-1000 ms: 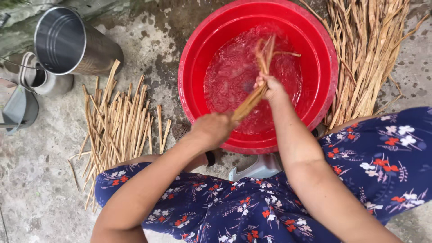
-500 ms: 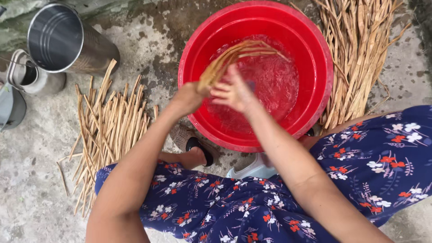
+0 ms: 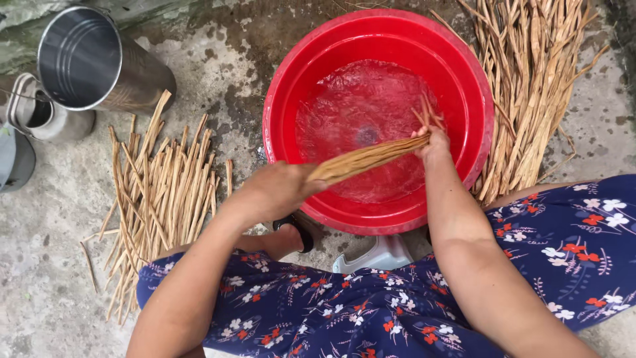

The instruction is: The person sits on the floor and repeatedly washes bundles of thin wooden sticks in a red basin filled with water. They scrub the sticks by hand, rinse them, and place them back into the basin or onto a pile on the floor.

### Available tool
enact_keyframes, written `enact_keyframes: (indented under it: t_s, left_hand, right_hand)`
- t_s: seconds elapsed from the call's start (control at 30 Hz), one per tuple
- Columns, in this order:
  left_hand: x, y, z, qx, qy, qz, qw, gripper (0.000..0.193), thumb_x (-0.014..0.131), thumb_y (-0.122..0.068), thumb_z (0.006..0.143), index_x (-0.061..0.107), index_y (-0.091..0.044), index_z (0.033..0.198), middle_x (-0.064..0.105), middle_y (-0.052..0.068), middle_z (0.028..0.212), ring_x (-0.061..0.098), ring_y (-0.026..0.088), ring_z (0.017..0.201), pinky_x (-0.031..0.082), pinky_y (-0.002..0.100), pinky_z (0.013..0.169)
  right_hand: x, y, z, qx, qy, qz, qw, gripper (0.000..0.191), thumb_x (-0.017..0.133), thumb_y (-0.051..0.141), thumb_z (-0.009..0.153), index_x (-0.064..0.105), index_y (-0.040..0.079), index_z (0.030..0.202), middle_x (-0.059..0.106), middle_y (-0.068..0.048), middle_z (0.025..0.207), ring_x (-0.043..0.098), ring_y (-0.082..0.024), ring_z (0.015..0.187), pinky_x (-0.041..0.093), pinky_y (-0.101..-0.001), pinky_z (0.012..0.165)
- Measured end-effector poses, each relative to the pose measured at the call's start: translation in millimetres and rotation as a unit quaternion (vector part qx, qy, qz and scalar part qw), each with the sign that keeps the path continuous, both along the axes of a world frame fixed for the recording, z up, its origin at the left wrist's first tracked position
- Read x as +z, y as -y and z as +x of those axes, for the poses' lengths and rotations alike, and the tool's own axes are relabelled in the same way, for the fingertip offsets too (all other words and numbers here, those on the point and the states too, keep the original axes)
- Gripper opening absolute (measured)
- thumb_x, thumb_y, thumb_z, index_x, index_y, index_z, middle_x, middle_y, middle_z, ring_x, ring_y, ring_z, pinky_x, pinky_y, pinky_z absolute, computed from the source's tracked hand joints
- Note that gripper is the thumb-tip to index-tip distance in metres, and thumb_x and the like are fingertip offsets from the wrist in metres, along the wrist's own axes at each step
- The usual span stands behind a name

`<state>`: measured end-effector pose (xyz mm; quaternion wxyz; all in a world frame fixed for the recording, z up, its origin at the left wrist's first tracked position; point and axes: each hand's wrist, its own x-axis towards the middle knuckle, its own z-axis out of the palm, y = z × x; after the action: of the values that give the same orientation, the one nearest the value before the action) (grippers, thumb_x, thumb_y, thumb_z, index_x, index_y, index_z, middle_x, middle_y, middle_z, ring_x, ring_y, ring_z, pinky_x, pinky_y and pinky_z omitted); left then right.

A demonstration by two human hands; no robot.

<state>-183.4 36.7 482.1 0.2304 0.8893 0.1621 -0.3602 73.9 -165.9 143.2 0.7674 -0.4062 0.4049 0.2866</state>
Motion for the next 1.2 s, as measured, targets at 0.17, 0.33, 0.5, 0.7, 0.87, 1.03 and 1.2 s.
enact_keyframes:
  t_s: [0.17,0.33,0.5,0.7,0.87,1.03,1.2]
  left_hand:
    - [-9.4,-40.4,-1.1,0.128,0.008,0.02,0.992,0.049,0.04,-0.054,0.1,0.063,-0.018,0.125,0.071,0.014,0.084,0.072,0.026,0.085,0.056,0.047,0.085]
    - [-79.1,-41.1,20.3,0.171,0.016,0.021,0.985,0.045,0.044,-0.044,0.102,0.065,-0.01,0.122,0.071,0.021,0.101,0.071,0.032,0.096,0.056,0.049,0.089]
    - [-117.2,31.6,7.8,-0.007,0.026,0.038,0.999,0.047,0.04,-0.043,0.104,0.061,-0.002,0.115,0.07,0.022,0.099,0.071,0.037,0.096,0.056,0.052,0.084]
    - [-59.3,26.6,-17.7,0.046,0.018,-0.036,0.998,0.048,0.045,-0.046,0.101,0.061,-0.005,0.119,0.072,0.023,0.083,0.073,0.038,0.082,0.055,0.051,0.08]
    - [-64.2,-7.6,-19.3,0.148,0.103,-0.016,0.983,0.045,0.049,-0.043,0.099,0.063,-0.008,0.124,0.071,0.027,0.089,0.068,0.045,0.09,0.051,0.058,0.082]
    - [-173.5,-32.0,6.8,0.122,-0.004,0.005,0.993,0.044,0.046,-0.035,0.105,0.05,0.001,0.129,0.067,0.032,0.1,0.066,0.047,0.097,0.051,0.058,0.088]
    - [-306.3,-56.2,38.3,0.225,-0.066,-0.027,0.972,0.044,0.048,-0.036,0.099,0.052,-0.007,0.132,0.068,0.027,0.114,0.07,0.042,0.105,0.056,0.052,0.092]
  right_hand:
    - [39.0,-34.3,-23.1,0.091,0.002,0.021,0.996,0.088,0.047,0.067,0.088,0.028,0.008,0.15,0.053,-0.026,0.131,0.064,-0.037,0.112,0.055,-0.0549,0.096]
    - [94.4,-117.2,-119.6,0.386,0.083,0.223,0.891,0.107,0.054,0.073,0.079,0.014,0.013,0.158,0.045,-0.031,0.142,0.059,-0.038,0.121,0.055,-0.0492,0.102]
    - [65.8,-128.8,-132.3,0.36,0.055,0.136,0.922,0.021,0.06,0.013,0.093,0.061,0.009,0.113,0.067,-0.01,0.077,0.061,-0.015,0.05,0.055,-0.0235,0.041]
    - [14.2,-64.5,-43.4,0.183,0.025,0.062,0.981,0.034,0.075,0.032,0.098,0.058,0.006,0.11,0.056,-0.004,0.075,0.052,-0.016,0.057,0.048,-0.0273,0.048]
    - [21.8,-31.0,-0.4,0.128,0.065,0.033,0.989,0.06,0.047,0.054,0.101,0.047,0.007,0.137,0.059,-0.017,0.129,0.06,-0.029,0.118,0.054,-0.0389,0.092]
    - [-19.1,-35.9,-28.8,0.189,0.185,-0.21,0.941,0.048,0.054,0.039,0.097,0.04,0.021,0.139,0.056,-0.006,0.131,0.068,-0.02,0.098,0.061,-0.0324,0.079]
    - [-83.6,0.8,-69.1,0.132,0.198,-0.292,0.926,0.018,0.062,0.006,0.094,0.068,0.007,0.111,0.064,-0.003,0.096,0.057,-0.014,0.081,0.044,-0.0275,0.069]
